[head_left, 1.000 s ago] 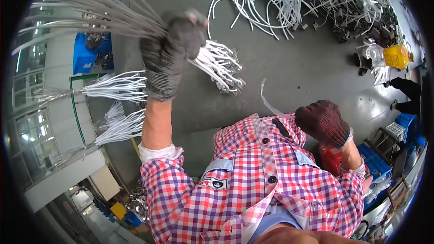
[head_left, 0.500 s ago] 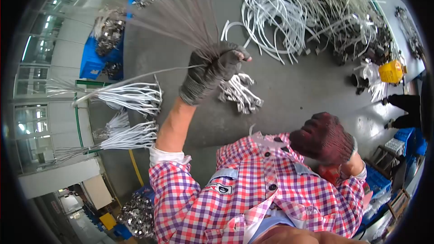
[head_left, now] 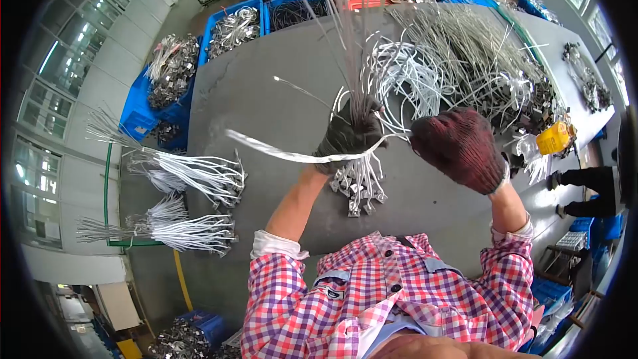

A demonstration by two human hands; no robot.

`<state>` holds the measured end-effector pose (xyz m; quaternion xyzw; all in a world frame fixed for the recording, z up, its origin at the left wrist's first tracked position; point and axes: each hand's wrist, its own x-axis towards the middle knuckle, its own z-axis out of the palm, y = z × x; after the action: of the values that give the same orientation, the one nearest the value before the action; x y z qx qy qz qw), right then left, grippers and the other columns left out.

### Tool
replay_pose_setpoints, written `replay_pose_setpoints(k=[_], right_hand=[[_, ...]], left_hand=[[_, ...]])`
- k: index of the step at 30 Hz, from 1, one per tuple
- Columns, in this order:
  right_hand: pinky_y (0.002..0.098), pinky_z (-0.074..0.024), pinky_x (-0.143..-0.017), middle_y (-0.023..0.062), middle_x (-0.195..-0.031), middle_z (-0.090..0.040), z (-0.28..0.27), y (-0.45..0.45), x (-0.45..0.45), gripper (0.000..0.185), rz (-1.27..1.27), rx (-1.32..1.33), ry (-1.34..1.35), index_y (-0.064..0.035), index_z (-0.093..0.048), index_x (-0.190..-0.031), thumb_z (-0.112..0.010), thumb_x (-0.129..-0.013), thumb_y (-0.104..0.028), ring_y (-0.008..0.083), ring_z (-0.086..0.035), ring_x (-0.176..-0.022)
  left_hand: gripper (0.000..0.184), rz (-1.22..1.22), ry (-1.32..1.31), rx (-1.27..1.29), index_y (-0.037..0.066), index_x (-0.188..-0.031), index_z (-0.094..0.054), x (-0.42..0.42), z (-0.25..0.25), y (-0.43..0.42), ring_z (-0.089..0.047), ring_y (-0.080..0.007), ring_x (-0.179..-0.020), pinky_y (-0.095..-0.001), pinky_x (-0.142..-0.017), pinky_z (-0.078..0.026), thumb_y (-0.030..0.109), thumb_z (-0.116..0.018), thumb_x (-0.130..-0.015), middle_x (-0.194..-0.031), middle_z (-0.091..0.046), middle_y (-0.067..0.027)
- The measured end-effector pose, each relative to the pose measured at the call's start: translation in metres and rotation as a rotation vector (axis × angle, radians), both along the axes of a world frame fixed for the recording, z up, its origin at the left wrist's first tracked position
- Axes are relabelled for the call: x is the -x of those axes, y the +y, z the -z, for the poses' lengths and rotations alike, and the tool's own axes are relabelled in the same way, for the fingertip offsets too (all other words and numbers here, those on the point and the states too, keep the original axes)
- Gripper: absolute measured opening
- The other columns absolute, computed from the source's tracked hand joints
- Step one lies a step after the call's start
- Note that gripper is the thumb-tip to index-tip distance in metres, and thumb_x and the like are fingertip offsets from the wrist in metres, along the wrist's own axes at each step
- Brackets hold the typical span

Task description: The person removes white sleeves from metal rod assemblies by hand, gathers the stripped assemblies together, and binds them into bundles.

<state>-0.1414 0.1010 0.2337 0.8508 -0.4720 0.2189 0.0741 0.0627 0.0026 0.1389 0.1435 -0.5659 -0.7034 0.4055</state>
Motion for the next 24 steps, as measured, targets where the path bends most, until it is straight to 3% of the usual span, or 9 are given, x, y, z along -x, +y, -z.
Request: replay_pose_setpoints(k=[2, 4, 6, 10, 12, 13, 14, 20, 24], right_hand=[[0.0392, -0.0409, -0.051, 0.0074, -0.062, -0.052, 0.002, -0.006, -0.002, 0.017, 0.013, 0.025, 0.029, -0.0115, -0.053, -0.079, -0.065, -0.077, -0.023, 0.0284, -0.055, -0.057], [0.0426, -0.0405, -0.054, 0.0100, -0.063, -0.052, 0.004, -0.009, -0.003, 0.016, 0.102, -0.003, 0.073, -0.0098, -0.056, -0.083, -0.066, -0.076, -0.021, 0.0316, -0.053, -0.058], [0.0428, -0.0406, -0.054, 0.0103, -0.064, -0.052, 0.008, -0.014, -0.001, 0.016, 0.116, -0.016, 0.084, -0.0099, -0.056, -0.083, -0.065, -0.076, -0.021, 0.0318, -0.053, -0.059], [0.0434, -0.0409, -0.056, 0.0108, -0.066, -0.054, 0.009, -0.017, 0.001, 0.016, 0.194, -0.072, 0.134, -0.0096, -0.056, -0.082, -0.064, -0.077, -0.021, 0.0324, -0.055, -0.063], [0.0434, -0.0411, -0.057, 0.0110, -0.067, -0.054, 0.012, -0.020, 0.004, 0.016, 0.212, -0.060, 0.150, -0.0094, -0.056, -0.083, -0.064, -0.077, -0.022, 0.0325, -0.055, -0.064], [0.0434, -0.0414, -0.058, 0.0111, -0.067, -0.055, 0.013, -0.021, 0.007, 0.016, 0.226, -0.047, 0.159, -0.0092, -0.056, -0.083, -0.064, -0.077, -0.022, 0.0327, -0.055, -0.066], [0.0434, -0.0414, -0.058, 0.0111, -0.067, -0.055, 0.012, -0.023, 0.009, 0.016, 0.224, -0.049, 0.165, -0.0092, -0.056, -0.083, -0.064, -0.077, -0.022, 0.0327, -0.055, -0.066], [0.0435, -0.0426, -0.064, 0.0116, -0.076, -0.058, 0.002, -0.045, 0.014, 0.017, 0.270, -0.040, 0.187, -0.0092, -0.058, -0.090, -0.063, -0.078, -0.021, 0.0319, -0.057, -0.072], [0.0425, -0.0437, -0.076, 0.0112, -0.094, -0.061, -0.015, -0.084, -0.001, 0.033, 0.298, -0.091, 0.340, -0.0097, -0.058, -0.112, -0.061, -0.079, -0.016, 0.0302, -0.057, -0.089]], left_hand=[[0.069, 0.036, -0.009, -0.057, 0.003, -0.121, -0.042, -0.001, 0.004, -0.002, -0.051, -0.0048, -0.063, -0.0220, -0.059, -0.047, 0.003, -0.082, -0.065, -0.076, -0.052, 0.0038], [0.077, -0.109, -0.078, 0.276, 0.002, -0.122, -0.042, 0.000, 0.012, -0.003, -0.049, -0.0052, -0.068, -0.0221, -0.064, -0.049, 0.001, -0.085, -0.058, -0.078, -0.050, 0.0043], [0.081, -0.056, -0.012, 0.116, 0.003, -0.124, -0.041, 0.000, 0.020, -0.001, -0.047, -0.0054, -0.072, -0.0218, -0.067, -0.048, 0.002, -0.087, -0.057, -0.081, -0.049, 0.0044], [0.070, -0.126, -0.166, 0.290, 0.001, -0.120, -0.041, -0.005, 0.019, 0.000, -0.051, -0.0088, -0.073, -0.0266, -0.075, -0.047, 0.017, -0.083, -0.067, -0.087, -0.053, -0.0001], [0.058, 0.010, -0.046, 0.061, 0.002, -0.117, -0.047, -0.006, 0.014, -0.001, -0.052, -0.0110, -0.074, -0.0290, -0.077, -0.047, 0.029, -0.076, -0.076, -0.088, -0.055, -0.0016], [0.048, -0.147, -0.132, 0.336, 0.004, -0.112, -0.052, -0.003, 0.022, -0.004, -0.053, -0.0122, -0.076, -0.0301, -0.074, -0.047, 0.036, -0.068, -0.081, -0.090, -0.056, -0.0022], [0.048, -0.150, -0.127, 0.332, 0.004, -0.112, -0.052, -0.002, 0.024, -0.006, -0.053, -0.0122, -0.076, -0.0301, -0.074, -0.047, 0.036, -0.068, -0.081, -0.090, -0.056, -0.0022], [0.050, 0.049, -0.038, -0.042, 0.003, -0.100, -0.054, -0.002, 0.026, -0.006, -0.049, -0.0106, -0.065, -0.0271, -0.059, -0.043, 0.049, -0.062, -0.083, -0.072, -0.054, -0.0014], [0.057, 0.321, 0.055, -0.059, 0.002, -0.111, -0.056, -0.002, 0.037, -0.013, -0.047, -0.0092, -0.064, -0.0248, -0.057, -0.039, 0.052, -0.059, -0.083, -0.070, -0.050, -0.0004]])
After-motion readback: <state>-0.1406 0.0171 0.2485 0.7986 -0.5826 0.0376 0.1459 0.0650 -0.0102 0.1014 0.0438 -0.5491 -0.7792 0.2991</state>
